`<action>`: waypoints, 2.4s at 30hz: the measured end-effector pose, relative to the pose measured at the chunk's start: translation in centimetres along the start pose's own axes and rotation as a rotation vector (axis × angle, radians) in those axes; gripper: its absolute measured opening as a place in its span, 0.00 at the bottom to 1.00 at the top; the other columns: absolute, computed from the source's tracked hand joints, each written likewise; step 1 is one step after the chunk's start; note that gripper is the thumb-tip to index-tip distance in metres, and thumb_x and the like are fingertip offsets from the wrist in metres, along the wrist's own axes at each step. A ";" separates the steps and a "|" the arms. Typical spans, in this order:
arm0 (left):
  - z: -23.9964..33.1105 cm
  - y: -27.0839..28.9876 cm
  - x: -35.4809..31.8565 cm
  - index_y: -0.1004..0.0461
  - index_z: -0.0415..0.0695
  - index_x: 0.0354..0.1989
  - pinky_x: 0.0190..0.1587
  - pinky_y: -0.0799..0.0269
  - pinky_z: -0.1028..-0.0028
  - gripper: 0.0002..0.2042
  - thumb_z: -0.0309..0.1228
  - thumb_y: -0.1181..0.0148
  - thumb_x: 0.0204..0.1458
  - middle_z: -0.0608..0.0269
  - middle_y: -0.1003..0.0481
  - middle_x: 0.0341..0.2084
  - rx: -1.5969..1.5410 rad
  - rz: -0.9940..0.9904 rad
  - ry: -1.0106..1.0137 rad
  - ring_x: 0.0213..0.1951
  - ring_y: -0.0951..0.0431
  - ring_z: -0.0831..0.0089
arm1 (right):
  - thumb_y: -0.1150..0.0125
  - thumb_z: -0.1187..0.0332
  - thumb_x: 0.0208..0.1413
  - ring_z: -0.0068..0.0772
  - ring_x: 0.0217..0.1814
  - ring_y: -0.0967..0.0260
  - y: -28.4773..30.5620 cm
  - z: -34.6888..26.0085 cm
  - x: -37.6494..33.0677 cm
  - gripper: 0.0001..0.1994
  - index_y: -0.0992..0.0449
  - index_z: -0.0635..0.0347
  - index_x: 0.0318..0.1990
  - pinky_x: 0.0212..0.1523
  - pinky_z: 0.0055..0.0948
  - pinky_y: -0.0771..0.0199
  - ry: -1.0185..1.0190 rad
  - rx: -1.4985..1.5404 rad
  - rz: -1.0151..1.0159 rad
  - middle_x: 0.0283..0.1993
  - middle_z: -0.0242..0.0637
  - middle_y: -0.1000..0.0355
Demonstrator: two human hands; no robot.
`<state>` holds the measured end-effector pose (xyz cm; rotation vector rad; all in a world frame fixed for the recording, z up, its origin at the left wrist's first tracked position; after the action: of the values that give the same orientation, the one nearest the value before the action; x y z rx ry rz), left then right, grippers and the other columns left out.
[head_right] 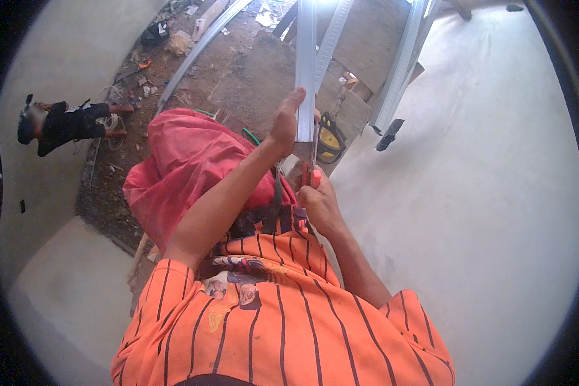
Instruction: The person sits on a scaffold and uses tin snips to cut a long metal profile into shorter pieces. They repeatedly position the snips, cut, and separate the pieces while holding the profile against their lap.
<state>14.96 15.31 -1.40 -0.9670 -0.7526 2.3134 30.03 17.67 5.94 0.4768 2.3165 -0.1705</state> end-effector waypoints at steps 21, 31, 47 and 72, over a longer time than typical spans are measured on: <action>-0.2 0.0 0.5 0.36 0.41 0.46 0.19 0.33 0.77 0.23 0.51 0.59 0.59 0.64 0.30 0.18 -0.042 0.002 0.026 0.16 0.31 0.76 | 0.53 0.74 0.38 0.26 0.35 0.37 0.3 1.1 0.5 0.21 0.34 0.66 0.46 0.36 0.26 0.36 -0.028 0.107 -0.070 0.38 0.35 0.35; -0.4 0.3 0.8 0.35 0.41 0.44 0.20 0.33 0.77 0.22 0.49 0.57 0.58 0.63 0.30 0.18 -0.032 0.020 -0.026 0.18 0.31 0.76 | 0.55 0.77 0.39 0.24 0.32 0.40 0.7 0.9 0.8 0.21 0.37 0.64 0.47 0.32 0.23 0.38 0.091 -0.053 -0.006 0.35 0.33 0.38; 0.0 -0.5 0.5 0.35 0.42 0.41 0.20 0.33 0.76 0.21 0.50 0.56 0.58 0.61 0.30 0.17 -0.091 -0.010 0.018 0.17 0.30 0.75 | 0.57 0.78 0.34 0.28 0.25 0.39 0.3 0.5 0.4 0.22 0.37 0.68 0.45 0.24 0.26 0.36 -0.013 0.253 -0.078 0.30 0.37 0.38; 0.1 -0.8 0.2 0.35 0.43 0.44 0.17 0.35 0.79 0.22 0.51 0.60 0.59 0.65 0.30 0.16 -0.050 -0.027 0.022 0.15 0.31 0.79 | 0.56 0.78 0.36 0.34 0.30 0.34 -1.6 -0.6 0.4 0.19 0.33 0.66 0.41 0.33 0.32 0.31 -0.074 0.768 -0.136 0.33 0.40 0.32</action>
<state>15.00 16.00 -0.93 -0.9964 -0.8134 2.2671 28.74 16.48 6.05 0.6632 2.1456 -1.1434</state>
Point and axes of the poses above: each hand's wrist, its own x-axis towards the middle knuckle, its own y-axis out of the back of the hand, z = x × y, the point moved 1 cm from there along x, towards the middle knuckle
